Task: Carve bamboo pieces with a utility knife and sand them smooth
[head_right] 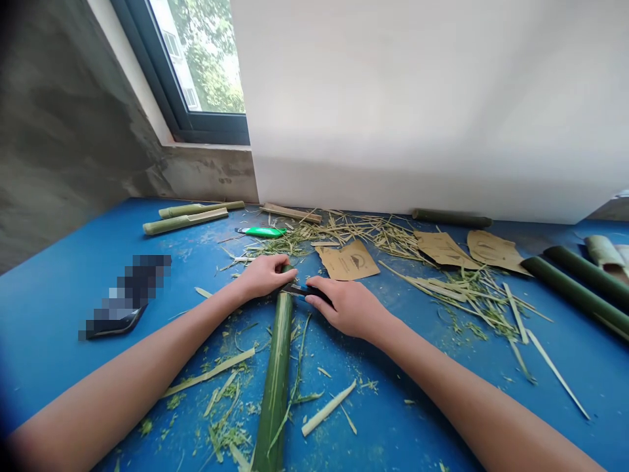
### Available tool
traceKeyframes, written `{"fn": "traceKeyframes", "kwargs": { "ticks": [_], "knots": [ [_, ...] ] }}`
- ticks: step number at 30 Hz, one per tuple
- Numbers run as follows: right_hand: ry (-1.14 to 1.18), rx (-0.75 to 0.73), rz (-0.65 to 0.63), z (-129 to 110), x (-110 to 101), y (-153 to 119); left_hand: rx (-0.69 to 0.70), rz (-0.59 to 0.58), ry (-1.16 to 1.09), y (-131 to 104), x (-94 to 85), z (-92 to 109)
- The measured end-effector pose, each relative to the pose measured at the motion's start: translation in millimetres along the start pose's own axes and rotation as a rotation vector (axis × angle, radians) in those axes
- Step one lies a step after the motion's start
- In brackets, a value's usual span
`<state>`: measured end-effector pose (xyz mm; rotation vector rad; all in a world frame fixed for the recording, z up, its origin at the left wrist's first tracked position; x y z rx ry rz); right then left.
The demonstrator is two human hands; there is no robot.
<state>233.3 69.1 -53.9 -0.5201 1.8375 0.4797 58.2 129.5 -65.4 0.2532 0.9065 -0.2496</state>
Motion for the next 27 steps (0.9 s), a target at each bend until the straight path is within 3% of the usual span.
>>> {"fn": "traceKeyframes", "kwargs": {
  "ticks": [10,15,22,27],
  "knots": [
    [-0.005,-0.021,0.028,-2,4,4,0.023,-0.003,0.019,1,0.4,2],
    [0.015,-0.106,0.015,-5,4,4,-0.011,-0.022,-0.023,3,0.0,1],
    [0.037,-0.115,-0.03,-3,4,4,0.02,-0.08,0.064,4,2.6,4],
    [0.024,-0.227,-0.169,-25,5,-11,0.05,-0.078,0.104,2,1.9,4]
  ]
}}
Point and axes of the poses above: each hand's wrist, its own y-axis towards the middle knuckle, its own x-axis out of the palm, z = x × y, the point moved 7 cm from there along y, towards the middle knuckle, and after that the axes turned 3 degrees about x, right-handed, at the moved point
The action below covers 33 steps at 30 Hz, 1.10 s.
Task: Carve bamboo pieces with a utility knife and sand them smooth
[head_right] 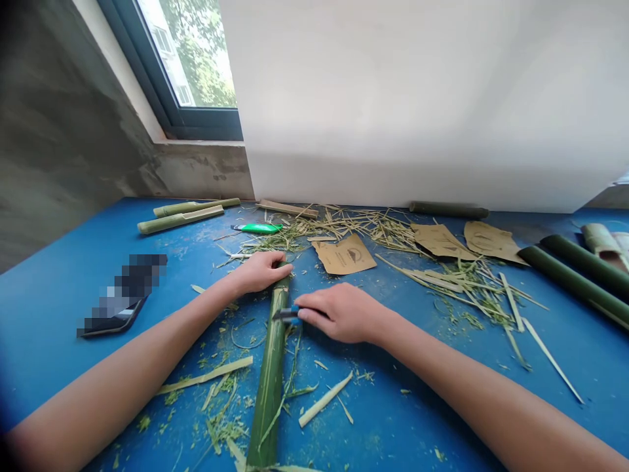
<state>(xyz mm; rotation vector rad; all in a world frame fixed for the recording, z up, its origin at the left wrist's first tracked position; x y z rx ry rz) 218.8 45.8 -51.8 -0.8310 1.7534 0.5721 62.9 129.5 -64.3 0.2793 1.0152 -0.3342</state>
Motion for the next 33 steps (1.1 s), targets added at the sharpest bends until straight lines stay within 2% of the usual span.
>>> {"fn": "traceKeyframes", "kwargs": {
  "ticks": [2,6,8,12,17,26,33],
  "knots": [
    [-0.023,-0.021,-0.021,-7,-1,-6,0.005,0.015,-0.016,-1,0.2,-1],
    [-0.055,0.037,0.167,4,-18,-11,-0.02,0.063,-0.085,-3,1.4,-4],
    [-0.116,0.065,0.218,10,-20,-10,-0.044,0.099,-0.11,-3,1.3,-6],
    [-0.223,0.106,0.205,13,-10,1,-0.071,0.156,-0.122,0,0.2,-7],
    [-0.213,0.209,0.209,11,-3,13,-0.076,0.161,-0.137,3,1.1,-9],
    [-0.24,0.159,0.178,8,1,16,-0.113,0.183,-0.135,2,1.2,-8],
    [-0.279,0.2,0.202,8,-2,16,-0.107,0.197,-0.115,0,0.5,-4]
  ]
}}
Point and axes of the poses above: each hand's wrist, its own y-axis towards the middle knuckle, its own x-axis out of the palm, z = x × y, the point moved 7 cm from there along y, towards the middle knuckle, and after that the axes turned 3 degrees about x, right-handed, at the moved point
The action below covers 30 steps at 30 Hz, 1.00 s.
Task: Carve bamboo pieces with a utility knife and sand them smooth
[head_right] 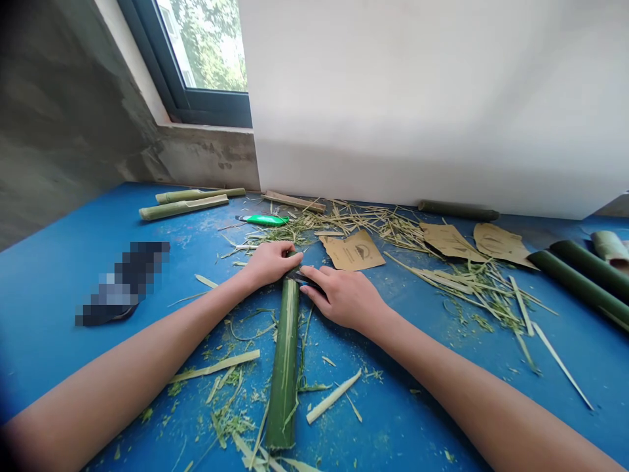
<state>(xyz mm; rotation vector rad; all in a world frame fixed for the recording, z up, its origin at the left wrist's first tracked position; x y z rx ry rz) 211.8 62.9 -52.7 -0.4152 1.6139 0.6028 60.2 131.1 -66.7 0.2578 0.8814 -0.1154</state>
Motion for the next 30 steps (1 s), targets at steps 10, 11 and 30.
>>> {"fn": "traceKeyframes", "kwargs": {
  "ticks": [10,11,30],
  "knots": [
    [-0.032,0.004,0.039,2,3,-4,0.006,-0.001,0.012,1,1.2,-1],
    [-0.029,-0.001,0.037,1,3,-4,0.0,-0.003,0.01,0,1.3,-1],
    [0.062,-0.22,-0.072,-15,0,-26,-0.018,-0.031,0.073,1,1.7,0]
  ]
}}
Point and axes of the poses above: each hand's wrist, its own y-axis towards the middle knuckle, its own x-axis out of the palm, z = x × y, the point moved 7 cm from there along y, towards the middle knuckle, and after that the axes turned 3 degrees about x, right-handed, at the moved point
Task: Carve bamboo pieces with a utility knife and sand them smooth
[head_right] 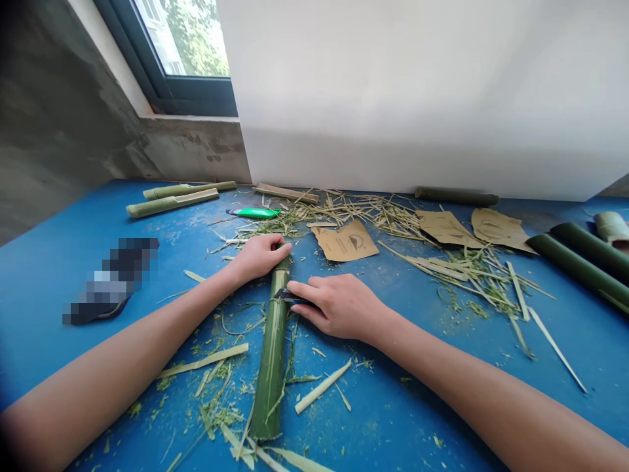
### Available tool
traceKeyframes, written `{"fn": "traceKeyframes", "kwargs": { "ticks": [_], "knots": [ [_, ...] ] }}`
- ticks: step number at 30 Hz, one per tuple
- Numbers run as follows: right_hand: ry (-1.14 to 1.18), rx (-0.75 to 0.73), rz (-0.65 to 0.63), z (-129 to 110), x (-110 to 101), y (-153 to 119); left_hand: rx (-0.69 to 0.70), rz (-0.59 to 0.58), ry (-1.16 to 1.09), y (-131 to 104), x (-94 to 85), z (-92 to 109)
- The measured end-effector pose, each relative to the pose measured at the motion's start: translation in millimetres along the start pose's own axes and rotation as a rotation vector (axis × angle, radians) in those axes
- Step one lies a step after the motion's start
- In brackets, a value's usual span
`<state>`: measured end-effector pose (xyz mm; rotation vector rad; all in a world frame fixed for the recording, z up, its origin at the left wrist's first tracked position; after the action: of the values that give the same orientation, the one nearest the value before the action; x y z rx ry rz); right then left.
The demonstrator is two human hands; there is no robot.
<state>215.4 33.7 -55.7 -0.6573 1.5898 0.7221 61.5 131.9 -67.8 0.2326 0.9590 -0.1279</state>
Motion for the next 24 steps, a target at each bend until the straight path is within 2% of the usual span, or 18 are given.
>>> {"fn": "traceKeyframes", "kwargs": {
  "ticks": [16,20,24],
  "knots": [
    [-0.008,-0.315,-0.046,-41,-5,-23,0.018,-0.001,-0.018,-1,-0.2,-1],
    [0.001,-0.308,-0.052,-43,-4,-23,-0.012,0.011,-0.013,0,-2.9,-5],
    [-0.02,-0.198,-0.001,-33,-4,-15,-0.119,0.104,0.018,3,-14.9,-23]
  ]
}}
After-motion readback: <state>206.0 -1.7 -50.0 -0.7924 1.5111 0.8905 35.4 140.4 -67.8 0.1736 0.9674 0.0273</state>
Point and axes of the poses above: each hand's wrist, its own y-axis towards the middle knuckle, its own x-axis out of the palm, z = x × y, the point moved 7 cm from there along y, towards the middle knuckle, and after that the axes turned 3 degrees about x, right-handed, at the moved point
